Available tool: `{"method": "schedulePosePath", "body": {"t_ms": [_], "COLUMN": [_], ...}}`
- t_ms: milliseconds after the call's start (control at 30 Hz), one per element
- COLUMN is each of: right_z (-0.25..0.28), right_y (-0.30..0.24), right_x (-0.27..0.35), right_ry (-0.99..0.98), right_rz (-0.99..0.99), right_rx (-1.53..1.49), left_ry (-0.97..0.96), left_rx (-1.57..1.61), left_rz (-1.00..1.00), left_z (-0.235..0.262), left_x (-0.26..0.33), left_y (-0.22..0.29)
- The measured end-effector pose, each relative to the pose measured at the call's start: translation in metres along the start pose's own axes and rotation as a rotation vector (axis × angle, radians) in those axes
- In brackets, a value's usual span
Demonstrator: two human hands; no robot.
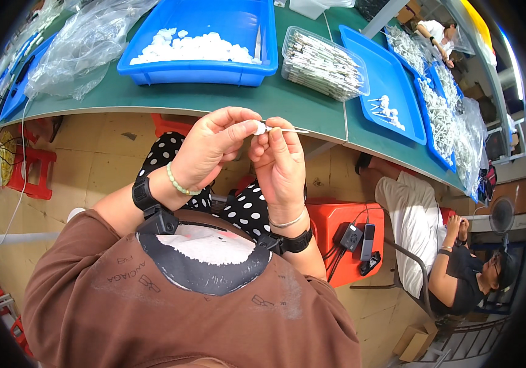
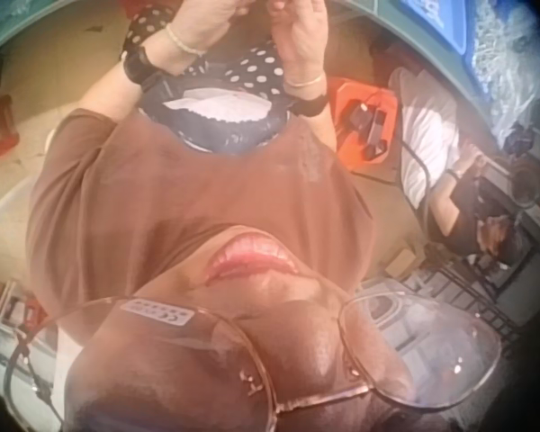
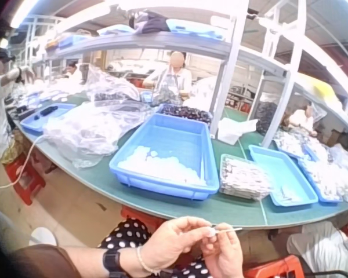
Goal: Assembling small white components, possibly eyeglass nose pads, onto a thin frame or rod in an assembly line setting.
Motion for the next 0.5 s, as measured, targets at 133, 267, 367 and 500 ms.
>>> {"method": "schedulePosePath", "body": {"t_ms": [133, 267, 367, 500], "right_z": [0.0018, 0.0070, 0.0018, 0.0065], "right_y": [0.0046, 0.0041, -0.0015, 0.0018], "right_x": [-0.0014, -0.0053, -0.0039, -0.0002], "right_ry": [-0.004, -0.039, -0.042, -0.003], "right_rz": [-0.040, -0.101, -0.090, -0.037], "right_rx": [-0.043, -0.142, -0.136, 0.046], "left_ry": [-0.010, -0.034, -0.082, -0.102], "left_rx": [0.042, 0.022, 0.106, -0.019], "left_rz": [0.007, 0.024, 0.072, 0.135], "left_z": [0.0021, -0.0007, -0.0043, 0.0014], "left_x": [-0.0020, -0.0025, -0.0019, -0.0030], "left_y": [-0.0026, -0.0020, 0.0027, -0.0040]}}
Point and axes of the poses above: each hand's wrist, its own x-axis away from the middle knuckle, its own z-axis out of the back of the hand, y = z × x, the point moved 3 cm from there along -x, towards the middle knuckle, and after that the axes turned 12 degrees about y, right-handed, at the moved point
